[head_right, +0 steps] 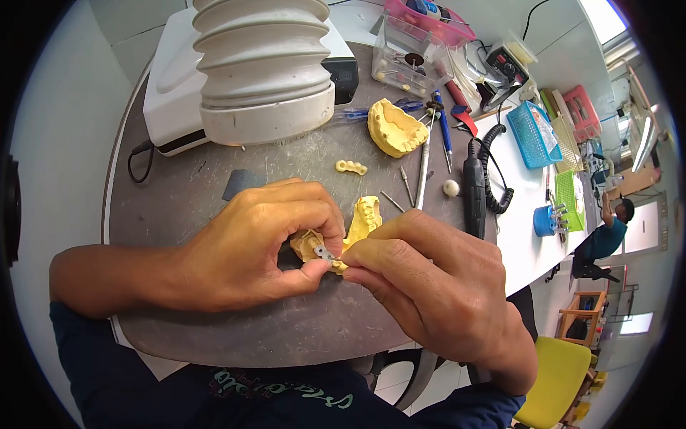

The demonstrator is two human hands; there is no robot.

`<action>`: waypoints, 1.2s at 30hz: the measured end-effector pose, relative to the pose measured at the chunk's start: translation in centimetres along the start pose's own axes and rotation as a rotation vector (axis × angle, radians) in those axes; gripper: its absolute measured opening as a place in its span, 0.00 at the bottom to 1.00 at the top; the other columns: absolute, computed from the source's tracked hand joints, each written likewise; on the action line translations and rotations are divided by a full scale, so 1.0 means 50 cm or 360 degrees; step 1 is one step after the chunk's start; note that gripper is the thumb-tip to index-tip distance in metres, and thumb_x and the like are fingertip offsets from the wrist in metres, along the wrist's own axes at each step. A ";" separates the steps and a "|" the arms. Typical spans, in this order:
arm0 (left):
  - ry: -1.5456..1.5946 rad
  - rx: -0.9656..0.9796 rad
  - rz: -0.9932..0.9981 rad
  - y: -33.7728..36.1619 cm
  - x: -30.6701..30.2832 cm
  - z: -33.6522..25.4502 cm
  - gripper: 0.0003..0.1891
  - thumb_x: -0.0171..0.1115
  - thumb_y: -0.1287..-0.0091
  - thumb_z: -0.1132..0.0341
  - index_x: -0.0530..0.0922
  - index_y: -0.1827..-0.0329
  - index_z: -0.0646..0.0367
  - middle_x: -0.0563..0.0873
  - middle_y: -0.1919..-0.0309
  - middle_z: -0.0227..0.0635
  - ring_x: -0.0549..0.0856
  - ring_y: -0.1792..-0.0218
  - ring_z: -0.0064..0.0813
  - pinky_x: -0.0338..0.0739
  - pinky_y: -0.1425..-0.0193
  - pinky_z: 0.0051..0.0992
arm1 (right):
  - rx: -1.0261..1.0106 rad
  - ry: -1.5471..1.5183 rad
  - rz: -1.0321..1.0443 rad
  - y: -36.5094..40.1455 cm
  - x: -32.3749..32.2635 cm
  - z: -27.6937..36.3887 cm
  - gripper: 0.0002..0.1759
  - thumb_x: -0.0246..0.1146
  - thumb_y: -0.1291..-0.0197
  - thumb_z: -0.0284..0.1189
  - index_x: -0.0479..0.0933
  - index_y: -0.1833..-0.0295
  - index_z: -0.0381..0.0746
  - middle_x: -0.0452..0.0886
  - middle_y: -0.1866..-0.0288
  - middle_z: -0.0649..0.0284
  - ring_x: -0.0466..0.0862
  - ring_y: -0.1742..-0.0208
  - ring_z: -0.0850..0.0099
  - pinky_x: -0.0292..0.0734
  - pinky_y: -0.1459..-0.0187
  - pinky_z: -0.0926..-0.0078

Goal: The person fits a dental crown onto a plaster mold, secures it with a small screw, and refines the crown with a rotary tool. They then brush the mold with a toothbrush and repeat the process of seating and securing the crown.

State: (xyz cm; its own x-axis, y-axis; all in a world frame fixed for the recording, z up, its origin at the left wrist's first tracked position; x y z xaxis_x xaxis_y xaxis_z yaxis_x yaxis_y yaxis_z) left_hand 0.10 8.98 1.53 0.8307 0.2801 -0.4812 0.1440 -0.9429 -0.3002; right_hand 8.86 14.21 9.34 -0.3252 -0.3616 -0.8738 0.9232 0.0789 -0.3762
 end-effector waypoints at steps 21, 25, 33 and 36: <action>0.0011 -0.0001 -0.0003 0.000 0.000 0.001 0.11 0.73 0.42 0.76 0.81 0.58 0.63 0.86 0.57 0.40 0.85 0.52 0.42 0.81 0.47 0.36 | -0.0023 0.0151 0.0266 -0.019 0.005 0.026 0.13 0.80 0.50 0.25 0.89 0.58 0.42 0.84 0.66 0.62 0.86 0.69 0.68 0.79 0.71 0.71; 0.0008 -0.0002 -0.0006 -0.001 0.000 0.001 0.11 0.73 0.42 0.76 0.81 0.59 0.63 0.85 0.58 0.40 0.85 0.53 0.42 0.81 0.47 0.36 | -0.0067 0.0161 0.0314 -0.024 0.008 0.036 0.13 0.79 0.51 0.24 0.88 0.58 0.41 0.85 0.66 0.62 0.87 0.69 0.67 0.80 0.70 0.70; -0.0002 0.0029 -0.0035 0.000 -0.001 0.000 0.11 0.73 0.42 0.75 0.80 0.59 0.63 0.85 0.58 0.39 0.85 0.53 0.42 0.80 0.48 0.36 | -0.0096 0.0257 0.0339 -0.037 0.009 0.032 0.13 0.80 0.48 0.26 0.85 0.59 0.37 0.86 0.67 0.59 0.88 0.69 0.64 0.82 0.69 0.70; 0.0000 0.0035 -0.0043 0.000 -0.001 0.001 0.12 0.74 0.42 0.74 0.80 0.59 0.63 0.85 0.59 0.39 0.85 0.54 0.42 0.80 0.48 0.36 | -0.0069 0.0278 0.0483 -0.043 0.017 0.032 0.12 0.80 0.47 0.28 0.84 0.61 0.37 0.85 0.67 0.61 0.87 0.70 0.65 0.81 0.70 0.70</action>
State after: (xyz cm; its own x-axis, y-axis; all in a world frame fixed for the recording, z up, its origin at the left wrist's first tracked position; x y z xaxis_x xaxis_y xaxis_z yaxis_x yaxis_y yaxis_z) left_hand 0.02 8.97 1.50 0.8268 0.3055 -0.4724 0.1546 -0.9308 -0.3313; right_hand 6.93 12.24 9.93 -0.0713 -0.1515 -0.9859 0.9747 0.1992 -0.1011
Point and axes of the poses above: each hand's wrist, its own y-axis away from the middle knuckle, its own x-axis out of the palm, z = x × y, the point moved 10 cm from there along -y, towards the middle knuckle
